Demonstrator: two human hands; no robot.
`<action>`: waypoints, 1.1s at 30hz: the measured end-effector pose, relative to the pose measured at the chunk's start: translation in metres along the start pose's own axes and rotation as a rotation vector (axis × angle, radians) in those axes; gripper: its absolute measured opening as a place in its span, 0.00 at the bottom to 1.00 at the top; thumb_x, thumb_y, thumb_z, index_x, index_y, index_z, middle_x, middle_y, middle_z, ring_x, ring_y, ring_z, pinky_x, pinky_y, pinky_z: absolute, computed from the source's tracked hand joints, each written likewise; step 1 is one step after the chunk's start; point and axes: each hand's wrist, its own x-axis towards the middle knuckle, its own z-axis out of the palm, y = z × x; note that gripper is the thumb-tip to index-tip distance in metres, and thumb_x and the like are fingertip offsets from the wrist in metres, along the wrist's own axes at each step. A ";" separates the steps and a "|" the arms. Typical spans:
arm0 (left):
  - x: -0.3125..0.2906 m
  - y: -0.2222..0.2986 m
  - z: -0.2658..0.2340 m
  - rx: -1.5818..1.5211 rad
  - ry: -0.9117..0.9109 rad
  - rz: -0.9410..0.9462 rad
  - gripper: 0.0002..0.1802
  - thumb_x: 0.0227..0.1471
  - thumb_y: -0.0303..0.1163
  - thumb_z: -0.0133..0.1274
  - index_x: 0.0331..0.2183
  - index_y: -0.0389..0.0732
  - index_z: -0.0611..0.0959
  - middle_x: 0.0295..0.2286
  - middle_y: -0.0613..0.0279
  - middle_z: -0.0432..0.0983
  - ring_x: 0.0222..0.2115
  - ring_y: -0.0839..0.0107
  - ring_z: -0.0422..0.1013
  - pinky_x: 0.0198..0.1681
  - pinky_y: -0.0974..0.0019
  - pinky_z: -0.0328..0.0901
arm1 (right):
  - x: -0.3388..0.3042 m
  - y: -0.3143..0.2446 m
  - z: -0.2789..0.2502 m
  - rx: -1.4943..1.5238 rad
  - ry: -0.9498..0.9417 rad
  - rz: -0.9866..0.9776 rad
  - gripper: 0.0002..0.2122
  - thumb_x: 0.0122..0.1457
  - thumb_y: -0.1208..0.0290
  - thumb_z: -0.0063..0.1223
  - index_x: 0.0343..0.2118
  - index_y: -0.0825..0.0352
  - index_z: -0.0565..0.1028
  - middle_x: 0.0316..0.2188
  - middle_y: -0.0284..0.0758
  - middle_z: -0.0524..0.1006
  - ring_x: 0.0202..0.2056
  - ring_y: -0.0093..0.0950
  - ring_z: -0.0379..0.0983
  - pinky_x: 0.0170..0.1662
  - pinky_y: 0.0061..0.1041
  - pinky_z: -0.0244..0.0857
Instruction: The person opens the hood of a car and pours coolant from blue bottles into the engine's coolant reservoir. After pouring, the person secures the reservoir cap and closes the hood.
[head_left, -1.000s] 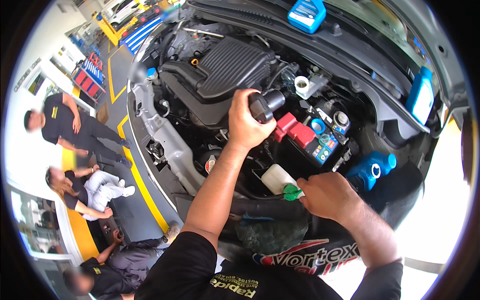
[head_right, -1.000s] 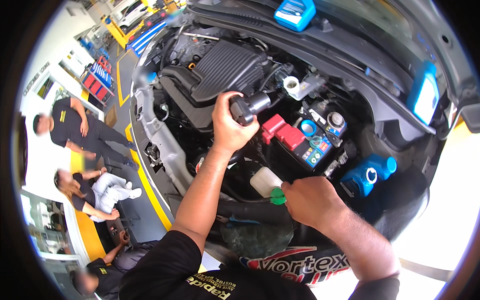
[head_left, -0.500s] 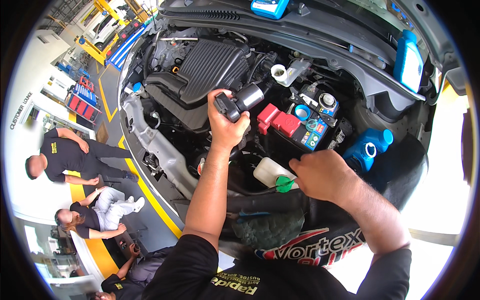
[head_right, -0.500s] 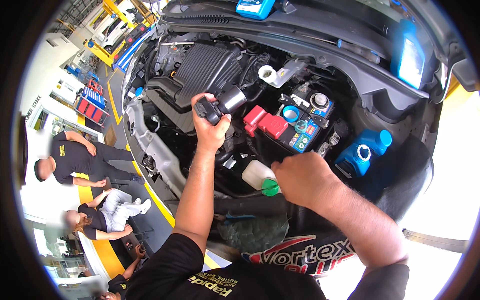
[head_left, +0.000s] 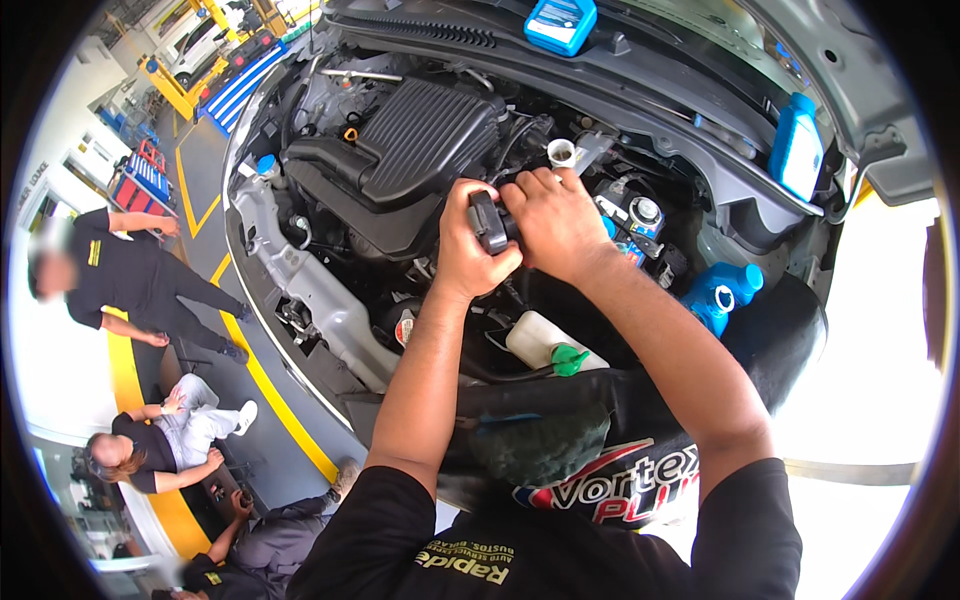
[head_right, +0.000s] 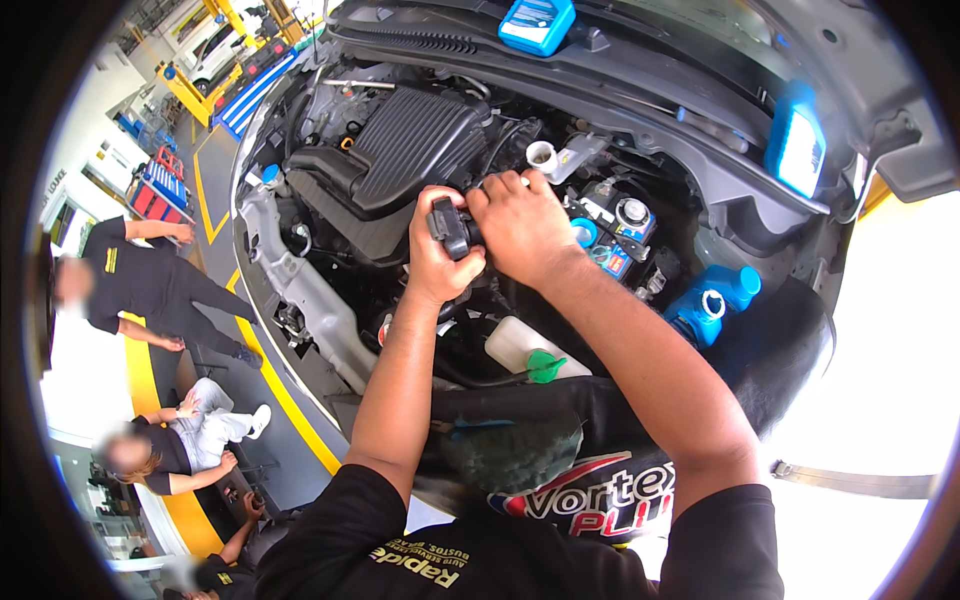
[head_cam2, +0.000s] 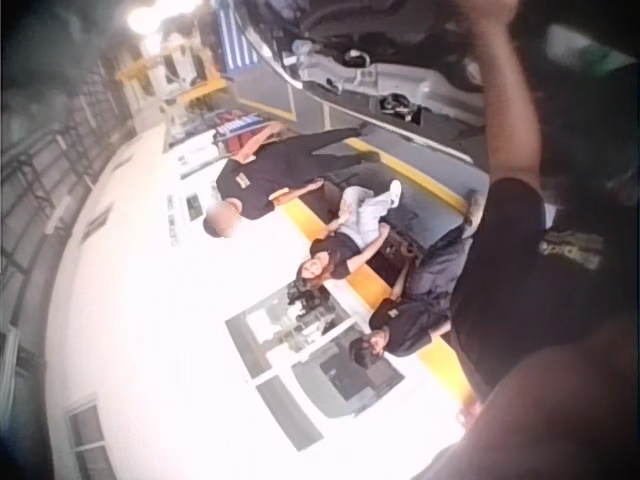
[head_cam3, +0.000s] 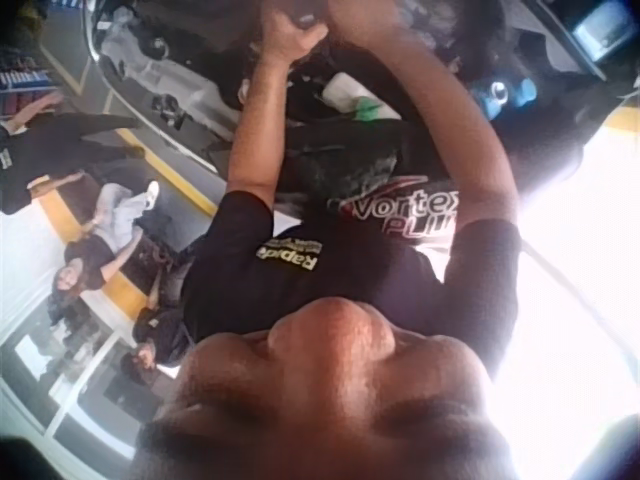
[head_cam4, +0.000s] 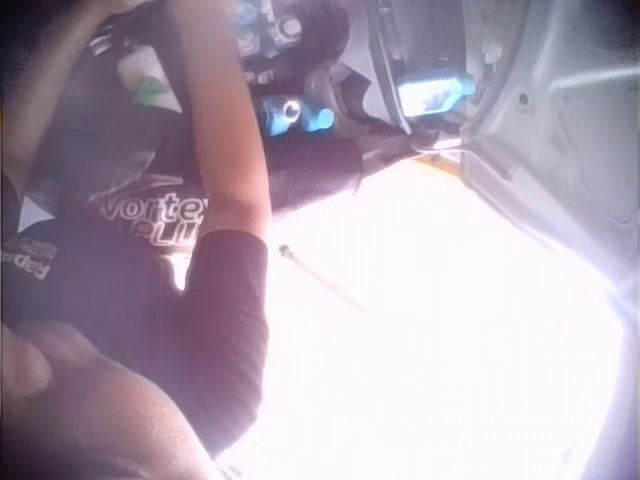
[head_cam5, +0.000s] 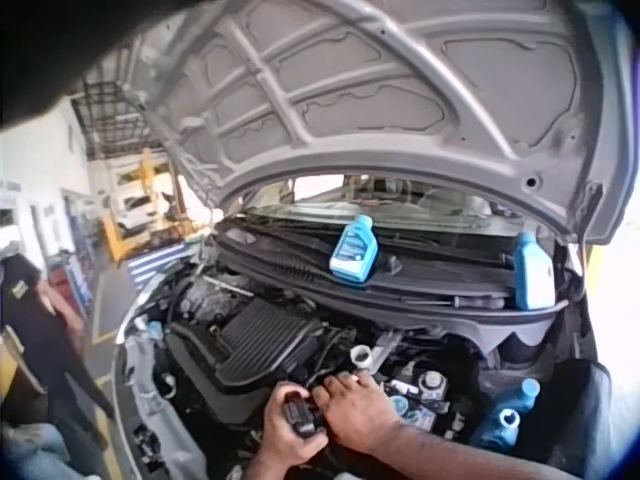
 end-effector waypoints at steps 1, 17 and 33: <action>0.001 -0.001 -0.002 0.018 0.009 0.009 0.34 0.31 0.27 0.65 0.45 0.39 0.74 0.38 0.52 0.73 0.38 0.50 0.74 0.45 0.51 0.71 | 0.005 0.003 -0.002 0.020 -0.031 -0.006 0.27 0.52 0.63 0.69 0.57 0.61 0.77 0.51 0.34 0.80 0.57 0.34 0.74 0.62 0.40 0.62; 0.003 0.007 -0.004 0.228 0.143 -0.051 0.32 0.34 0.24 0.66 0.46 0.38 0.76 0.39 0.52 0.81 0.41 0.50 0.80 0.49 0.52 0.74 | -0.013 0.026 -0.001 0.185 0.094 0.064 0.42 0.46 0.70 0.71 0.67 0.63 0.67 0.64 0.42 0.68 0.68 0.43 0.65 0.70 0.50 0.54; -0.005 -0.014 0.008 -0.606 0.000 -0.659 0.34 0.52 0.30 0.74 0.52 0.39 0.68 0.47 0.61 0.69 0.47 0.73 0.68 0.54 0.64 0.66 | -0.131 0.018 -0.107 0.488 -0.422 -0.029 0.15 0.60 0.70 0.62 0.49 0.64 0.80 0.44 0.39 0.82 0.48 0.40 0.81 0.55 0.40 0.73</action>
